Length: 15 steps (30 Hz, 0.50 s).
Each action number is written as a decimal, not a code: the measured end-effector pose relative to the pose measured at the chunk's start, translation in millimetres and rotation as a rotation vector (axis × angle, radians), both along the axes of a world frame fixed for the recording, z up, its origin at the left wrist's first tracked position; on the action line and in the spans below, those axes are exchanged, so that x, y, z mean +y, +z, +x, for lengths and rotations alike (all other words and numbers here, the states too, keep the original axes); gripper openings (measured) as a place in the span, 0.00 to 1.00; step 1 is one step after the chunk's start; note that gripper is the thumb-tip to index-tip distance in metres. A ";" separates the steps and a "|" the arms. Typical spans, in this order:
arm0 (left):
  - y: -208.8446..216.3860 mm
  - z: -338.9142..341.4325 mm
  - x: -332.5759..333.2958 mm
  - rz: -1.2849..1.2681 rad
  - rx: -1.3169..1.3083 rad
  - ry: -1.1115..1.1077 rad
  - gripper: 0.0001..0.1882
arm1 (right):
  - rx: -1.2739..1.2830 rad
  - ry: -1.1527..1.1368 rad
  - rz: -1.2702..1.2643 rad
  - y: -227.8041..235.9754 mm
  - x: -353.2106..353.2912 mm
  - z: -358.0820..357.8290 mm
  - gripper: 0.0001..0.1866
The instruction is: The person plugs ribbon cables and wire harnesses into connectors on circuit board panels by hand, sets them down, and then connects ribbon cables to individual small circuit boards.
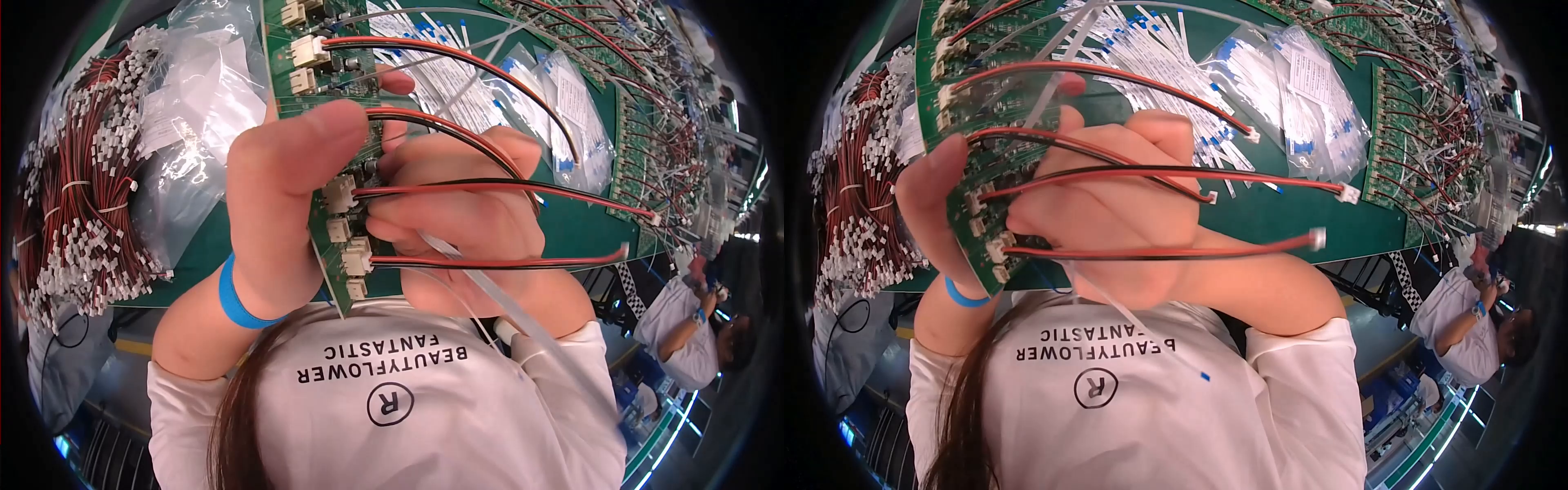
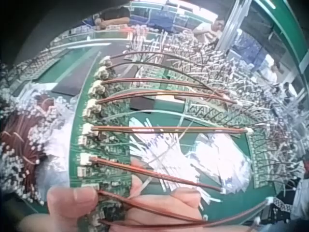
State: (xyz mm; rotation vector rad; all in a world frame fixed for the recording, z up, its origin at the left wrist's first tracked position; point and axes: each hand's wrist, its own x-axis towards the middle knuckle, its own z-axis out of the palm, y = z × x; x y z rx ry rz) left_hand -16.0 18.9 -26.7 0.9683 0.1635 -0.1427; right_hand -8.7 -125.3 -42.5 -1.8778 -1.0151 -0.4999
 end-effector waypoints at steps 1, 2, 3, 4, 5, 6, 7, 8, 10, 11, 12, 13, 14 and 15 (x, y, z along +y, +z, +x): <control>3.7 0.8 4.7 -0.082 0.027 -0.089 0.16 | 0.059 0.064 -0.031 0.1 -3.5 2.2 0.14; 5.2 1.4 9.2 -0.165 0.054 -0.179 0.16 | 0.059 0.063 -0.030 -2.6 -3.0 3.1 0.14; -0.1 1.3 12.9 -0.165 0.055 -0.181 0.16 | 0.018 0.025 -0.007 -7.0 -2.2 3.2 0.14; -7.6 0.4 17.5 -0.236 0.012 -0.189 0.20 | -0.023 -0.006 0.019 -8.9 -0.4 3.0 0.13; -11.7 -0.3 20.3 -0.307 -0.032 -0.198 0.25 | -0.024 -0.002 0.022 -5.2 -0.4 3.6 0.13; -12.5 -1.2 22.1 -0.305 -0.033 -0.195 0.25 | 0.009 0.036 -0.020 2.8 -1.6 4.7 0.13; -15.1 -0.1 21.3 -0.317 -0.040 -0.210 0.25 | 0.043 0.066 -0.069 9.2 -5.0 5.6 0.13; -16.0 -0.4 22.4 -0.322 -0.045 -0.217 0.25 | 0.045 0.071 -0.067 16.5 -6.2 5.3 0.13; -17.3 -0.4 23.4 -0.335 -0.057 -0.236 0.24 | 0.096 0.118 -0.315 28.4 -9.8 3.2 0.12; -17.5 -0.2 23.3 -0.343 -0.062 -0.249 0.24 | 0.035 0.156 -0.241 18.7 -12.9 9.1 0.12; -17.8 -0.2 23.3 -0.350 -0.068 -0.261 0.24 | 0.036 0.156 -0.241 8.8 -10.2 7.5 0.12; -18.0 0.9 23.1 -0.359 -0.075 -0.277 0.24 | 0.027 0.095 -0.100 -1.2 -3.8 5.3 0.12; -18.2 2.0 22.7 -0.367 -0.082 -0.292 0.24 | 0.019 0.034 0.041 -5.9 -0.4 4.3 0.12; -18.6 3.2 22.3 -0.376 -0.088 -0.308 0.24 | 0.091 0.058 0.058 -4.7 -1.0 4.1 0.10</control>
